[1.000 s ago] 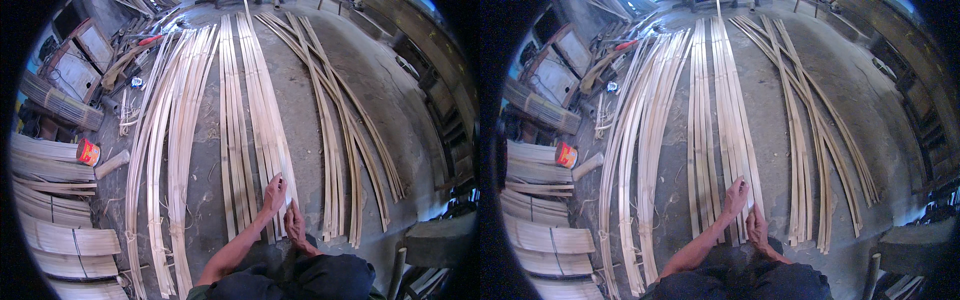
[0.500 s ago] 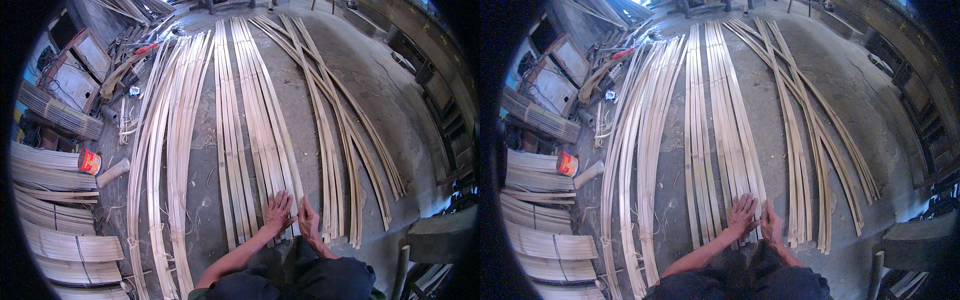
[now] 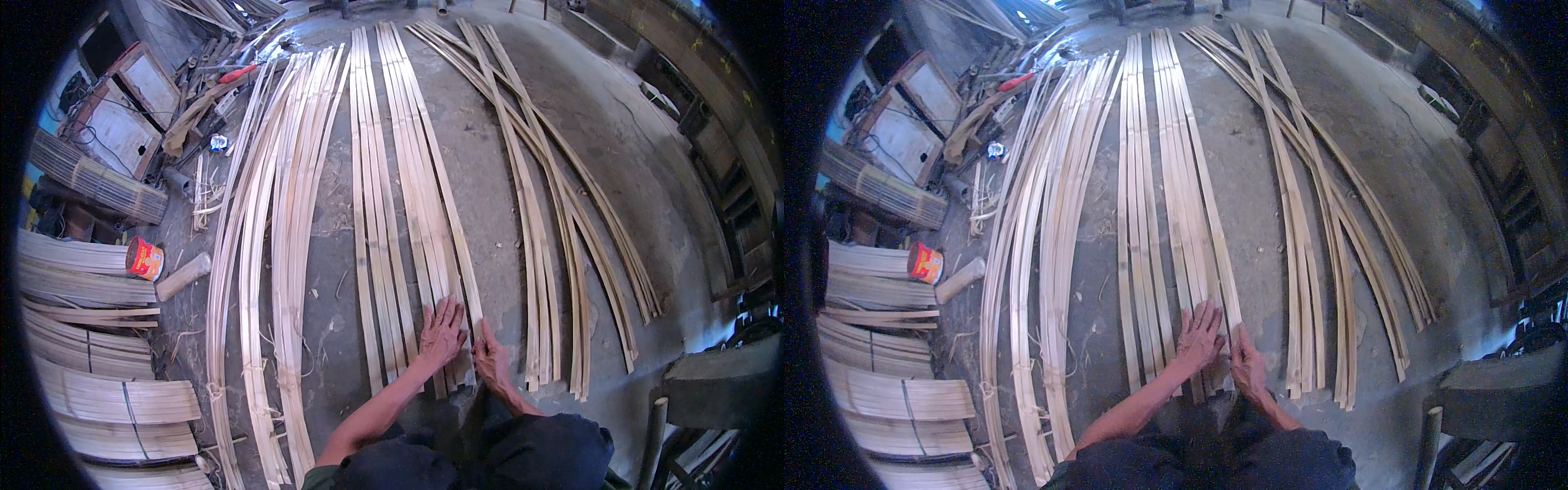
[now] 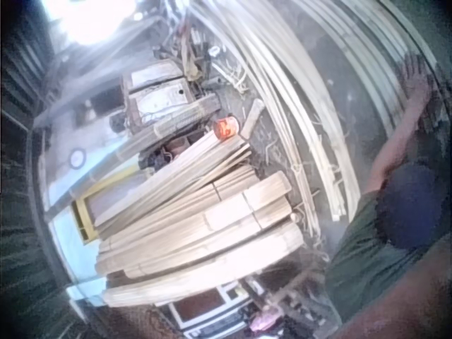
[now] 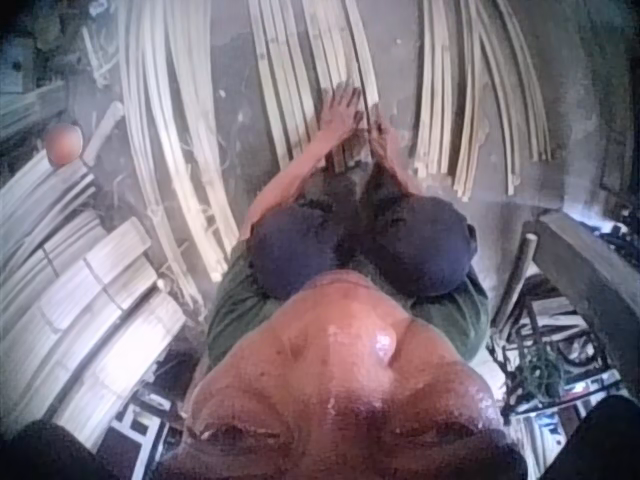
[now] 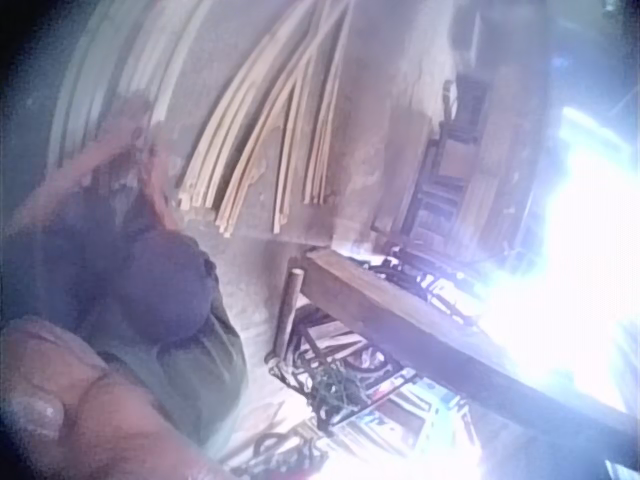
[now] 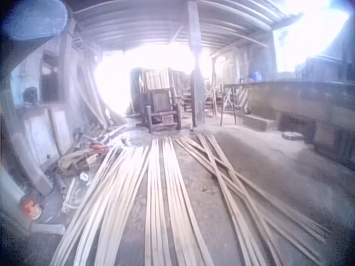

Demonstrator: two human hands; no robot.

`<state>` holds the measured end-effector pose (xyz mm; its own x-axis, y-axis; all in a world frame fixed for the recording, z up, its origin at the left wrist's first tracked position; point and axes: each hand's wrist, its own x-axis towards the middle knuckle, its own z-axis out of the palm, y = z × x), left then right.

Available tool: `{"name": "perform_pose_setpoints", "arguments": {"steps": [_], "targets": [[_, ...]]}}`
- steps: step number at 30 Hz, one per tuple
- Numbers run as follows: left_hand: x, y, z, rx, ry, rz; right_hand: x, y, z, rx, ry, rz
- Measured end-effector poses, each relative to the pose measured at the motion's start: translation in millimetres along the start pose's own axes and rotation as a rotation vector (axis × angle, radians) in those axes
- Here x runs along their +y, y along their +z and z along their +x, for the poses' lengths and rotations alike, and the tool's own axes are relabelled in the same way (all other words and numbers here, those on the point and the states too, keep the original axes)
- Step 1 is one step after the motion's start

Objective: The person arranges long, thin wooden strips on the floor, aligning them side by side and adjusting their positions by hand. The person repeatedly picks up, shifts, and lays down the strips to form a neat parallel layout.

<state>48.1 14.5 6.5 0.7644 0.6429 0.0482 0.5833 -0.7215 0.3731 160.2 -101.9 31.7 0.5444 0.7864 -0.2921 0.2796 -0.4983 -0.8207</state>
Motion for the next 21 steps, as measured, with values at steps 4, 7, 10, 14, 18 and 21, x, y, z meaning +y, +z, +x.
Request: {"name": "perform_pose_setpoints", "arguments": {"steps": [4, 7, 10, 14, 18, 21], "targets": [[-6, 6, -5, 0.064, 0.005, 0.067, 1, 11, -4, -0.110, 0.015, 0.065], [-8, 7, -6, 0.048, -0.007, 0.046, 7, 13, -6, -0.145, 0.007, 0.108], [-9, 3, -7, 0.018, -0.019, 0.016, -4, 6, -16, -0.167, 0.074, 0.196], [-4, -4, -3, -0.013, -0.026, -0.034, 32, 4, -2, -0.086, -0.081, -0.030], [-14, 1, -8, 0.003, -0.020, -0.036, 14, -4, -4, -0.108, -0.175, -0.060], [-8, 3, -3, -0.029, -0.030, -0.074, 19, -10, -2, -0.092, -0.249, -0.146]]}}
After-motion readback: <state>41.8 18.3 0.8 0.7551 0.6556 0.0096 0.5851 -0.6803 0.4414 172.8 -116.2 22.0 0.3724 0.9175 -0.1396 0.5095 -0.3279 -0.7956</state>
